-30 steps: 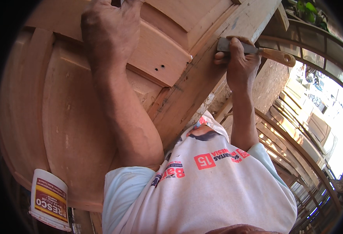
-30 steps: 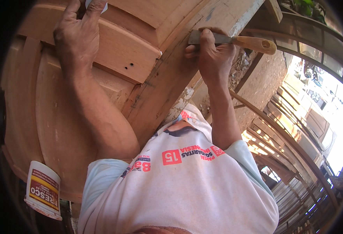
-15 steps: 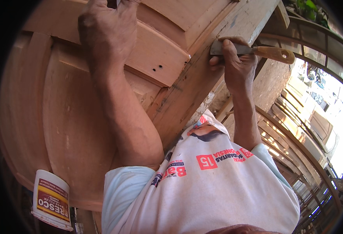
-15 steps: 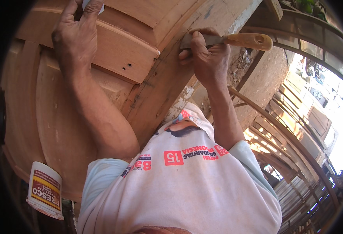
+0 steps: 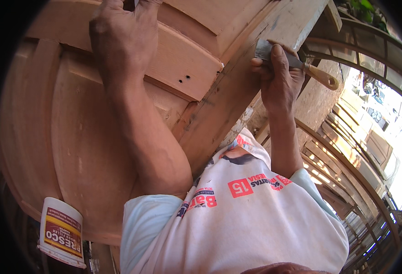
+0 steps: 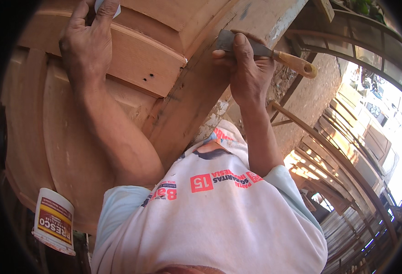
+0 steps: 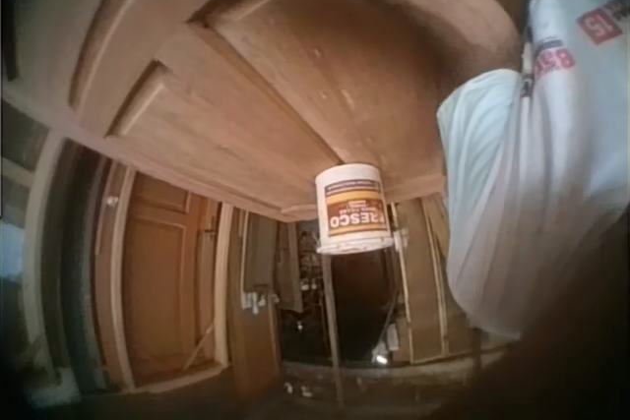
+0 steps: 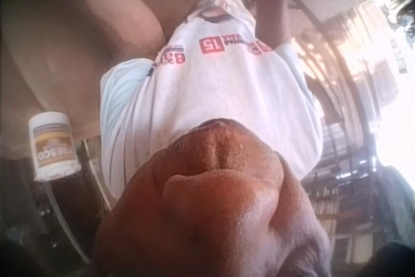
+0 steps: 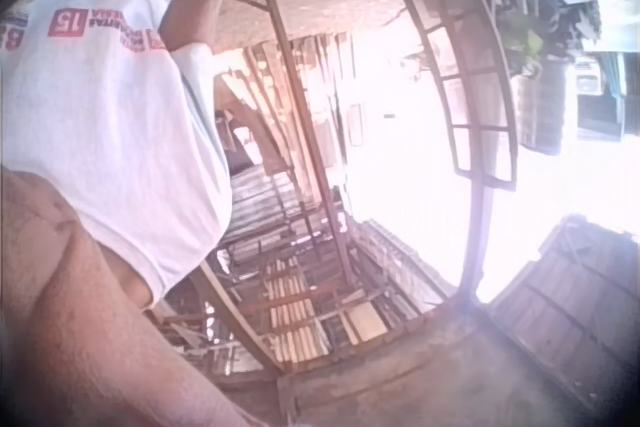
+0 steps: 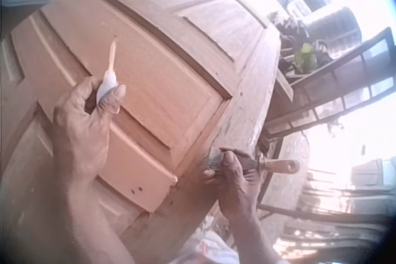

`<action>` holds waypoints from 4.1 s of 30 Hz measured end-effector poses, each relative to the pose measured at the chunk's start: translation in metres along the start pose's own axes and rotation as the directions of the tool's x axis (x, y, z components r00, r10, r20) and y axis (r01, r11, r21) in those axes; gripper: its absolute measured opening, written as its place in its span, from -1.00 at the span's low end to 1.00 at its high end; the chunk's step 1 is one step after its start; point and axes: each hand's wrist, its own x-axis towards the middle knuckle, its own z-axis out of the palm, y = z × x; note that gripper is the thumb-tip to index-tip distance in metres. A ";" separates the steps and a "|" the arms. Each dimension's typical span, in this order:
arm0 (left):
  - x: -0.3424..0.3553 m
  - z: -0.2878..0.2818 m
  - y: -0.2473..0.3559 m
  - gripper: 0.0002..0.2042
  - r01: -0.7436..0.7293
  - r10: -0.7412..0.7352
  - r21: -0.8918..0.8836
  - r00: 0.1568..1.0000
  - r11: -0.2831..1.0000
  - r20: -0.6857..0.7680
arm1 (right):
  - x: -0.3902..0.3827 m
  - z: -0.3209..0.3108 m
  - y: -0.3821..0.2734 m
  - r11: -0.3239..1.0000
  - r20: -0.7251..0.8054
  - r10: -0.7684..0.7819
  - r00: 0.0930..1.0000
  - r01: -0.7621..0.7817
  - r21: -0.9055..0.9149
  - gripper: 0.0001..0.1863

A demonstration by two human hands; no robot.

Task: The person applies filler to the surface of a wooden door using a putty knife and adds glue from a squeeze bottle to specific gaps.

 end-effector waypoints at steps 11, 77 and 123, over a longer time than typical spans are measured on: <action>-0.002 0.007 -0.005 -0.69 -0.042 0.042 -0.015 0.997 0.999 -0.058 | 0.006 -0.001 -0.016 0.935 -0.012 0.020 1.000 -0.023 -0.353 -0.65; 0.001 0.009 -0.008 -0.69 -0.047 0.045 -0.072 0.998 0.996 -0.036 | 0.090 -0.027 -0.038 0.747 0.187 0.016 0.982 0.112 -0.656 -0.68; 0.001 0.009 -0.005 -0.72 -0.005 0.000 -0.114 0.999 0.993 -0.044 | 0.026 0.017 -0.027 0.875 -0.043 0.041 0.998 -0.056 -0.480 -0.74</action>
